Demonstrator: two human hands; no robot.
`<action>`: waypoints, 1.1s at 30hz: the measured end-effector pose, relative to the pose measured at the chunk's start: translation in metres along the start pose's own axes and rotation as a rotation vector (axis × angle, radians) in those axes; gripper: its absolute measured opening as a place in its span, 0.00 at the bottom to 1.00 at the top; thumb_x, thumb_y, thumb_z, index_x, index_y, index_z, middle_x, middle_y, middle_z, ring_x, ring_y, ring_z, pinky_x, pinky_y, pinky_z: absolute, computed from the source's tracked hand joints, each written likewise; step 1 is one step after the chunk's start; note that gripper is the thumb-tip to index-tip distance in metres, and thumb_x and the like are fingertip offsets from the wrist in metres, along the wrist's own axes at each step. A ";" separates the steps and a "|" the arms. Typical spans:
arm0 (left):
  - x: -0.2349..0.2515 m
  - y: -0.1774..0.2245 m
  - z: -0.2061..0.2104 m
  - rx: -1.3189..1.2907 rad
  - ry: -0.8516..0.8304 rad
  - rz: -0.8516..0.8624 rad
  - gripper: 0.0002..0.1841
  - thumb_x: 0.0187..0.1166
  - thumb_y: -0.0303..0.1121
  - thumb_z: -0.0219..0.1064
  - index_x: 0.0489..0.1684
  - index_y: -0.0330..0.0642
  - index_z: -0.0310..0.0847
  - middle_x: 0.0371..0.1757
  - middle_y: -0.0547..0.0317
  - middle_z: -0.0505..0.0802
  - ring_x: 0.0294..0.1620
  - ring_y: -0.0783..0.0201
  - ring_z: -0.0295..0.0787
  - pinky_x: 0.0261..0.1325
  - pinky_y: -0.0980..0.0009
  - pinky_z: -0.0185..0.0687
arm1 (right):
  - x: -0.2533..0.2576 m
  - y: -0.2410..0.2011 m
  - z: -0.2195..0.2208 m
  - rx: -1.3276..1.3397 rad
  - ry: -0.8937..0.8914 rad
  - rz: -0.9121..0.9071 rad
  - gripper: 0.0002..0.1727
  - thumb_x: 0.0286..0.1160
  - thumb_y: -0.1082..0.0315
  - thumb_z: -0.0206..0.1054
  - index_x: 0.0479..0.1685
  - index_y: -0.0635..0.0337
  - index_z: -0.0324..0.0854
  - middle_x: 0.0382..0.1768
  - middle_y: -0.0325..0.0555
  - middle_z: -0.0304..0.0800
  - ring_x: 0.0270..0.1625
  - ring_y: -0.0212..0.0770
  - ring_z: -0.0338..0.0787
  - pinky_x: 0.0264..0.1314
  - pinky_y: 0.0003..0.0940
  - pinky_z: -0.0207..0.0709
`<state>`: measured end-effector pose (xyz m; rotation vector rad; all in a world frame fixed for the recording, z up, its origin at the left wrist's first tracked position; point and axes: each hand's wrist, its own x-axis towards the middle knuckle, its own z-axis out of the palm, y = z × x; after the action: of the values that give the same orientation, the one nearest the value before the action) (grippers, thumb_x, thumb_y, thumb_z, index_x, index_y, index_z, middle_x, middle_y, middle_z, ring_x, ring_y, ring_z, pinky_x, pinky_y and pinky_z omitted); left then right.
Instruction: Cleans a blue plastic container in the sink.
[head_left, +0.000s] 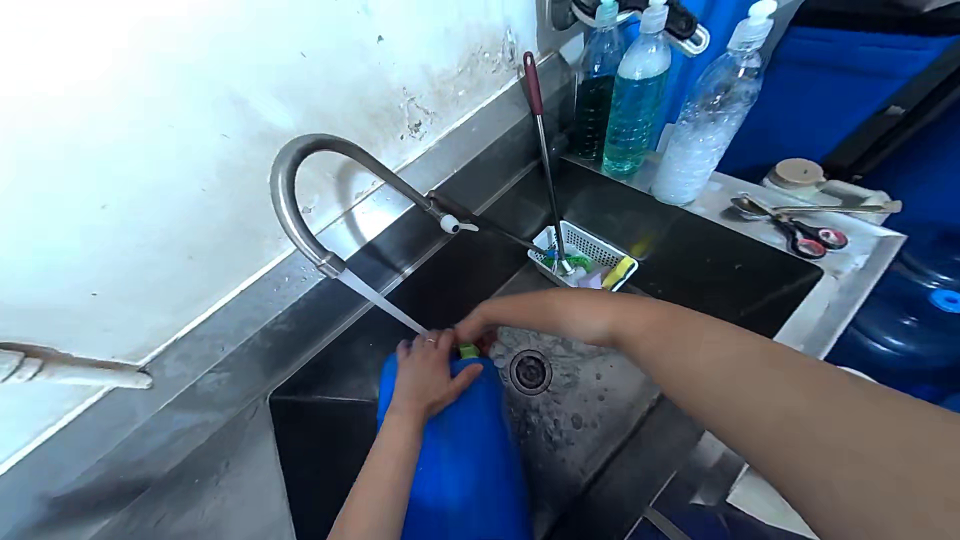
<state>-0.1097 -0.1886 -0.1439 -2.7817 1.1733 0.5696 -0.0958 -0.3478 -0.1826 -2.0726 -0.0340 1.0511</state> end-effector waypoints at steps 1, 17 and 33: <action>-0.003 -0.008 -0.002 -0.046 0.011 -0.134 0.42 0.80 0.65 0.59 0.83 0.38 0.71 0.80 0.35 0.78 0.86 0.35 0.66 0.85 0.29 0.48 | 0.000 -0.017 -0.001 -0.071 0.075 -0.048 0.24 0.95 0.59 0.44 0.65 0.72 0.77 0.55 0.63 0.82 0.52 0.50 0.81 0.57 0.51 0.73; 0.020 0.025 -0.002 -0.244 0.322 -0.309 0.30 0.87 0.54 0.56 0.76 0.39 0.80 0.79 0.33 0.81 0.85 0.34 0.68 0.86 0.33 0.52 | -0.064 -0.085 -0.002 0.223 0.361 -0.404 0.18 0.92 0.65 0.54 0.60 0.73 0.81 0.42 0.55 0.87 0.40 0.40 0.84 0.49 0.39 0.79; -0.213 0.014 0.050 -0.579 0.183 -0.545 0.39 0.86 0.57 0.60 0.83 0.30 0.66 0.71 0.29 0.83 0.73 0.34 0.82 0.72 0.37 0.75 | -0.008 -0.139 0.030 -0.576 0.421 -0.322 0.42 0.88 0.40 0.54 0.80 0.73 0.68 0.72 0.84 0.75 0.78 0.83 0.71 0.75 0.85 0.54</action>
<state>-0.2716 -0.0441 -0.1120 -3.4873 0.2241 0.6835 -0.0787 -0.2359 -0.0957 -2.6508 -0.4897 0.4176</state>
